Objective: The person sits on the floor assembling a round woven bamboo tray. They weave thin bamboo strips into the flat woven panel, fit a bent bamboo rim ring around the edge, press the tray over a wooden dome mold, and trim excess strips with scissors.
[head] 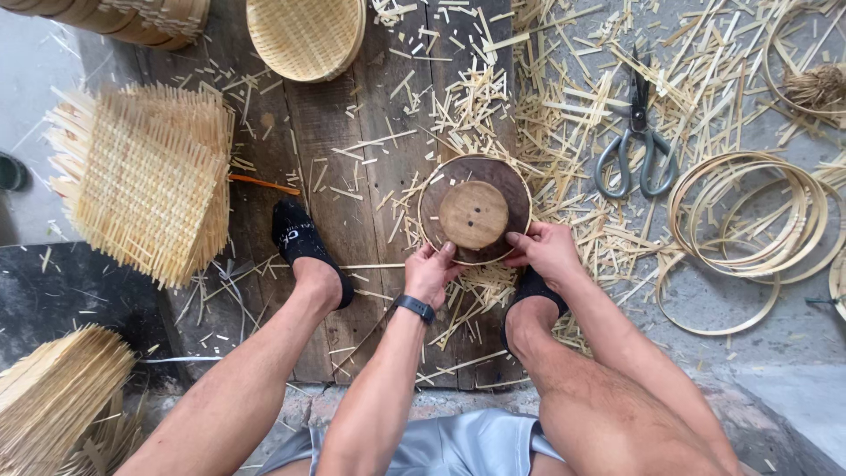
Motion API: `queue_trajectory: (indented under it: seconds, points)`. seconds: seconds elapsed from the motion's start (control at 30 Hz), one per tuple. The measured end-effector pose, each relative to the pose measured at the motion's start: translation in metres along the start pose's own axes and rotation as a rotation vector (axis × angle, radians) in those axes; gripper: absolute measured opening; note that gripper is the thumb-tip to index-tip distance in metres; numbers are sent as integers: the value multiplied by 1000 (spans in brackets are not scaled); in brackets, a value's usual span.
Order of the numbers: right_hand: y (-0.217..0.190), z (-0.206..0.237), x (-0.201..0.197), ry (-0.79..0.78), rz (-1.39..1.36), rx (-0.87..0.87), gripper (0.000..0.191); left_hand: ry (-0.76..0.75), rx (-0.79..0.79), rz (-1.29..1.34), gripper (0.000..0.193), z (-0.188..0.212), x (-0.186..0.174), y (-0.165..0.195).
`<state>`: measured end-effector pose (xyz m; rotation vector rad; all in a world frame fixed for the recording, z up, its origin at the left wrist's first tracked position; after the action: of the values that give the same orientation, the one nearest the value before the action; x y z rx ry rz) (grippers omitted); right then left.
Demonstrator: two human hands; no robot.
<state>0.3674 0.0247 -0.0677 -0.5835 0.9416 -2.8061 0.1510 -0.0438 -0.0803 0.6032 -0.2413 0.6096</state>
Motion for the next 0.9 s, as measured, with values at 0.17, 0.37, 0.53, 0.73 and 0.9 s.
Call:
queue_trajectory:
  seconds: [0.17,0.37,0.53,0.73,0.9]
  points:
    - [11,-7,-4,33,50,6,19,84,52,-133,16,-7,-1,-6]
    - [-43,15,3,55,446,-263,77,-99,191,-876,39,28,14,105]
    - [-83,22,44,-101,363,-338,109,-365,618,-598,51,56,79,111]
    - [-91,22,44,-180,11,-155,90,-220,876,-796,45,37,86,96]
    - [-76,48,3,-575,-556,-358,66,184,362,-821,58,-23,12,129]
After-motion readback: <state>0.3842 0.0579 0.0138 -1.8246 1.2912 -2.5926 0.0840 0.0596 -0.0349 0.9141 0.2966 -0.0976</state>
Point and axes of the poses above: each hand's wrist, its own z-axis away from the middle knuckle, its own x-axis out of the palm, y = z × x, the point moved 5 cm from there along -z, towards the middle knuckle, and after that the axes turned 15 degrees about -y, right-handed, at the moved point
